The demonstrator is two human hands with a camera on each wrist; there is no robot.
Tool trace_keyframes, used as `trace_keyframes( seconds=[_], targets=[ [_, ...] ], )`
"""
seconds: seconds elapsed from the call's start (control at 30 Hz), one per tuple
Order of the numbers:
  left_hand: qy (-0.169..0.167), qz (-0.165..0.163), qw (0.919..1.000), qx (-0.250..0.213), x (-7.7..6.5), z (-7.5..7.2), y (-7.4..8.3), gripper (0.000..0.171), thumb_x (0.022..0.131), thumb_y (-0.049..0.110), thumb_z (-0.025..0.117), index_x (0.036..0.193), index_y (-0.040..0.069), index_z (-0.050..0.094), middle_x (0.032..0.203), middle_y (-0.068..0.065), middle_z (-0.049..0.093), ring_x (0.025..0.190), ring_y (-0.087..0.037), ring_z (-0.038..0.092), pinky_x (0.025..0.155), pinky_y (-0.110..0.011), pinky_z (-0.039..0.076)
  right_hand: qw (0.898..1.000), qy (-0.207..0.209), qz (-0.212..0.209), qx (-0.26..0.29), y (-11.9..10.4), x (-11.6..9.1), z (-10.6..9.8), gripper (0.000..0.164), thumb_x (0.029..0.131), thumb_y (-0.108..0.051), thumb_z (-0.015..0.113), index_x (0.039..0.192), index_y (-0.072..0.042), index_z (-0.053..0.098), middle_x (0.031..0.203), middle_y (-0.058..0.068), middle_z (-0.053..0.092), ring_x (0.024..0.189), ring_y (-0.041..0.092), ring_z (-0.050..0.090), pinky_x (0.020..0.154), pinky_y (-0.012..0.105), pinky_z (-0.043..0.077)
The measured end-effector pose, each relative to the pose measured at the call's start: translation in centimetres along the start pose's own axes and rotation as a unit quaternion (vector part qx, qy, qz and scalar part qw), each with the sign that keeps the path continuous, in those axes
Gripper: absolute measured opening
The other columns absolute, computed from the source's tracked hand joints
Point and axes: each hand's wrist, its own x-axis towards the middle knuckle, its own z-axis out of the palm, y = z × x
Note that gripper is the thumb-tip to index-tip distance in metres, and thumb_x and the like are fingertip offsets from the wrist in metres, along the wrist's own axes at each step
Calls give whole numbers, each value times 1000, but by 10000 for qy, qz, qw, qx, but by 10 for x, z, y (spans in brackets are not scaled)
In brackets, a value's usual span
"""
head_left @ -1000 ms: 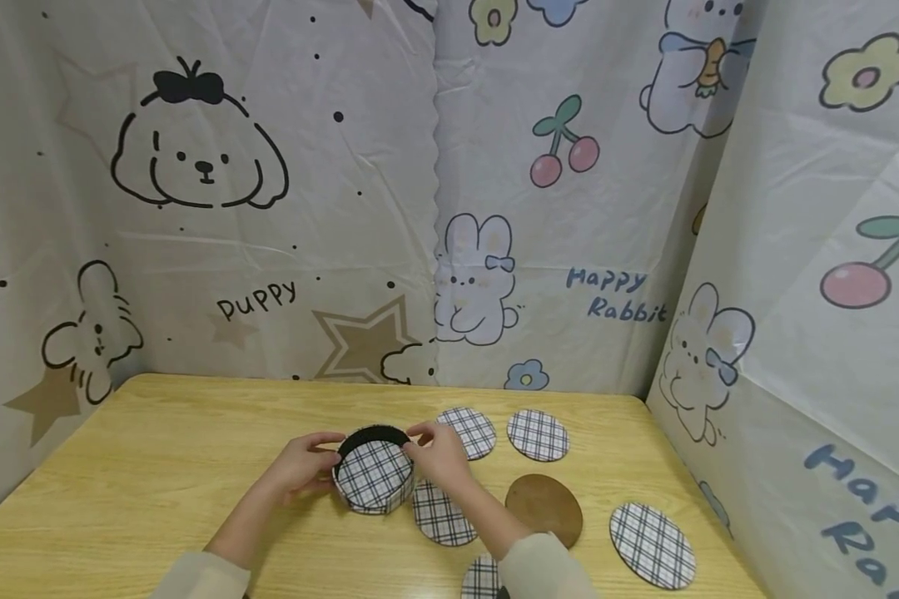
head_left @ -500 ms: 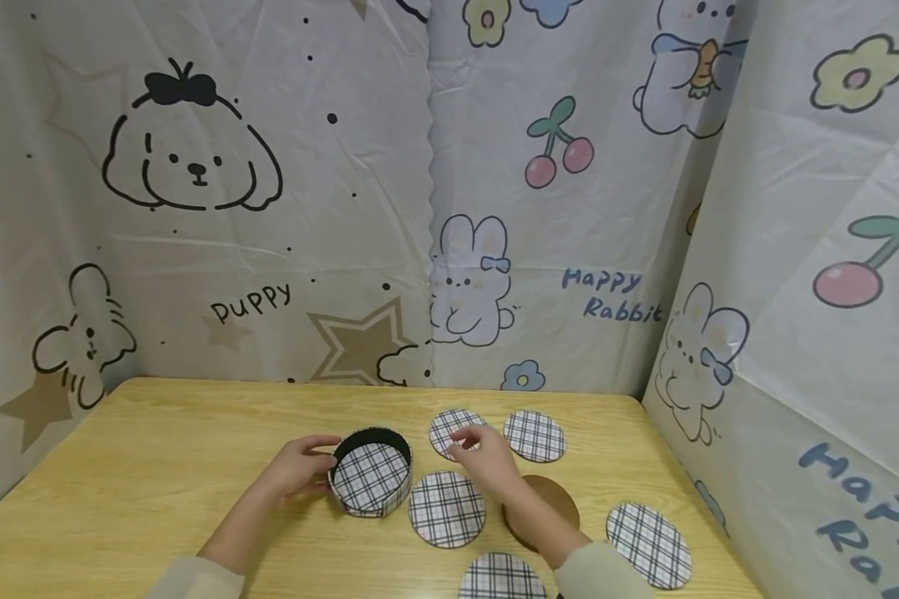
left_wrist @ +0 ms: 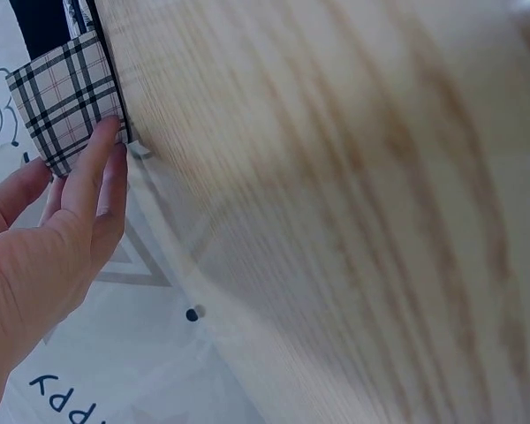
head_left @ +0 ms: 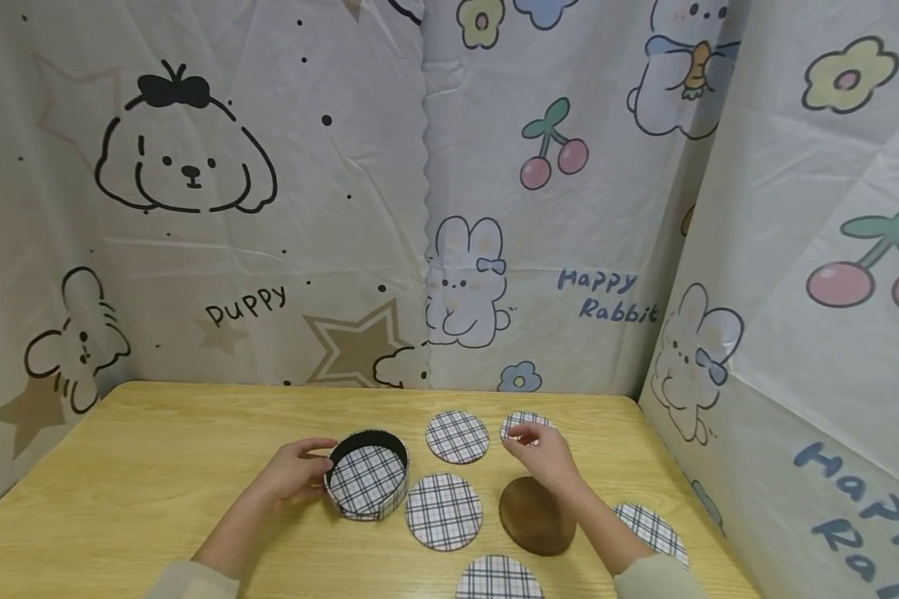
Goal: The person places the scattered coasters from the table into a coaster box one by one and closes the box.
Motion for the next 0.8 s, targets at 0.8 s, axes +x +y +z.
trace_keyframes(
  seconds=[0.8],
  targets=[
    [-107, 24, 9999, 28, -1, -1, 1, 48, 93, 2, 48, 138, -11, 34, 131, -36, 43, 96, -27, 64, 78, -43, 55, 9950, 35, 925, -364, 89, -21, -94, 47, 90, -25, 60, 123, 8, 53, 108, 26, 57, 85, 23, 56, 61, 29, 47]
  ],
)
